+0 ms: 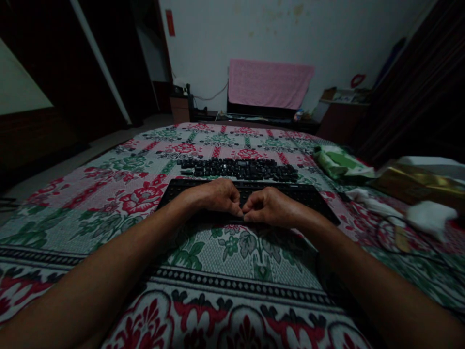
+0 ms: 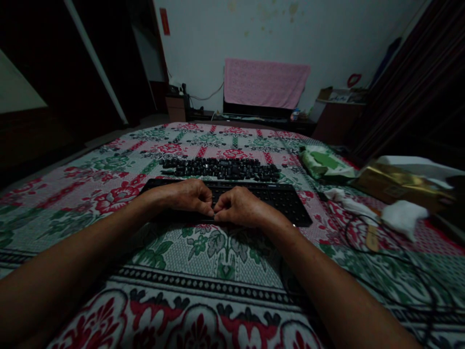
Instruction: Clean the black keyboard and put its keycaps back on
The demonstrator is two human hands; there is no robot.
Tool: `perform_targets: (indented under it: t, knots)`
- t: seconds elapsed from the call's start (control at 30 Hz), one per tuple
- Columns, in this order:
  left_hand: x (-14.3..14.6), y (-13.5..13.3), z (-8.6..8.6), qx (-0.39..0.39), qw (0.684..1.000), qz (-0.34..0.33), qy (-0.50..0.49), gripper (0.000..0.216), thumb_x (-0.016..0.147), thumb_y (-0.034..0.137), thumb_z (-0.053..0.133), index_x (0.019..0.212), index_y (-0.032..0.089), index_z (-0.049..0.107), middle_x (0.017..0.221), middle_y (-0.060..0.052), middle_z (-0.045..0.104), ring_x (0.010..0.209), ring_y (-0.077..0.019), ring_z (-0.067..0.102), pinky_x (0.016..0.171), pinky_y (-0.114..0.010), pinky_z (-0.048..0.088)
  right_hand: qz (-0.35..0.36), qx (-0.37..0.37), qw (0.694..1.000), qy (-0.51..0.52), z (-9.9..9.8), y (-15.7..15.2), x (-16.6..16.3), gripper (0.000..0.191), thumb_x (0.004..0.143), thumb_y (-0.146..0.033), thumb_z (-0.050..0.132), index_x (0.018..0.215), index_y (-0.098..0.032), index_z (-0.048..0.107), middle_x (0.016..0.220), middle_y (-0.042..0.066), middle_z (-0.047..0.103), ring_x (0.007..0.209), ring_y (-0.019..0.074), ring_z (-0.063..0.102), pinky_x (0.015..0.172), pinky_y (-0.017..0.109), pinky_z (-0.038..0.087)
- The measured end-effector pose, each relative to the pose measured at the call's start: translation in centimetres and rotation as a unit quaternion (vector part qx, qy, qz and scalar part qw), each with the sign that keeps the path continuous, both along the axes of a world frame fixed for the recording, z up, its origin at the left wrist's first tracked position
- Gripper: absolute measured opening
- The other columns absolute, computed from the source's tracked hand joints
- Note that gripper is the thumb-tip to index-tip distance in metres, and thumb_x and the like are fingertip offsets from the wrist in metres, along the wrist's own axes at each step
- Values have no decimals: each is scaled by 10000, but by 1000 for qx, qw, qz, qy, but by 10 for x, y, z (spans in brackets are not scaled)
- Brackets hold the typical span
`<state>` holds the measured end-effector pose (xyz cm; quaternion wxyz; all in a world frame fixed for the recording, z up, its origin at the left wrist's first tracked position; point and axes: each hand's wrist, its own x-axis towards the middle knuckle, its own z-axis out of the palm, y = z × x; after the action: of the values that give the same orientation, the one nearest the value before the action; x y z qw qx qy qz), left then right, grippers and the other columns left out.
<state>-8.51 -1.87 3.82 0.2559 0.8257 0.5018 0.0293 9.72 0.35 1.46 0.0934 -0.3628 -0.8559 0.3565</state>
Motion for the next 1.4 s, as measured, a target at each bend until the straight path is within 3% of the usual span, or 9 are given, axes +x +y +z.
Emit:
perform_targets:
  t: [0.13,0.43,0.53,0.63,0.7,0.83,1.07,1.4]
  knots:
    - [3,-1,1,18,999,7,34,179,645,334,570,654,161,616,511,54,487,502,-76,420,468,-194,255,22,34,999,-6,0,1,-1,181,680,-271,574,740,-139,681,703,10,649,549,83,538,474,172,376]
    - [-7,6,-5,-1,998,2,-57,230,697,369,535,682,152,611,547,49,505,509,-70,436,463,-178,290,31,3,999,-6,2,0,3,182,714,-272,530,764,-153,660,668,-2,630,534,86,543,462,167,377]
    - [-10,12,-10,100,991,51,-69,240,744,365,489,757,172,631,638,25,576,598,-95,507,533,-192,343,39,24,999,10,0,0,4,182,727,-272,523,759,-161,663,681,-3,633,574,93,558,507,174,393]
    - [-10,16,-15,233,965,118,21,210,750,309,484,822,198,646,780,-19,609,739,-145,548,646,-234,386,42,60,997,22,-1,-1,4,173,727,-263,529,746,-159,666,692,-3,637,598,92,555,535,177,390]
    - [-11,17,-17,266,950,141,83,220,746,282,487,877,210,648,874,-45,603,824,-172,550,704,-257,400,26,65,997,29,-1,-1,5,176,736,-264,521,755,-156,659,689,-6,638,591,89,550,531,177,385]
    - [-14,20,-21,255,949,145,115,249,773,290,464,934,221,641,945,-55,605,905,-183,548,780,-273,408,-10,99,994,37,-2,4,9,190,758,-269,499,801,-168,654,717,-2,648,622,102,560,562,193,396]
    - [-17,22,-19,241,952,146,117,283,768,325,452,943,235,656,936,-58,628,889,-199,565,769,-286,414,-105,315,943,-20,-4,41,4,222,764,-260,490,874,-192,670,841,46,641,775,155,573,706,242,408]
    - [-18,21,-15,223,956,156,110,284,752,350,476,937,243,663,936,-51,641,897,-195,565,781,-271,415,-122,307,939,-92,-6,82,-25,242,741,-273,521,926,-239,674,926,7,677,858,159,598,746,219,411]
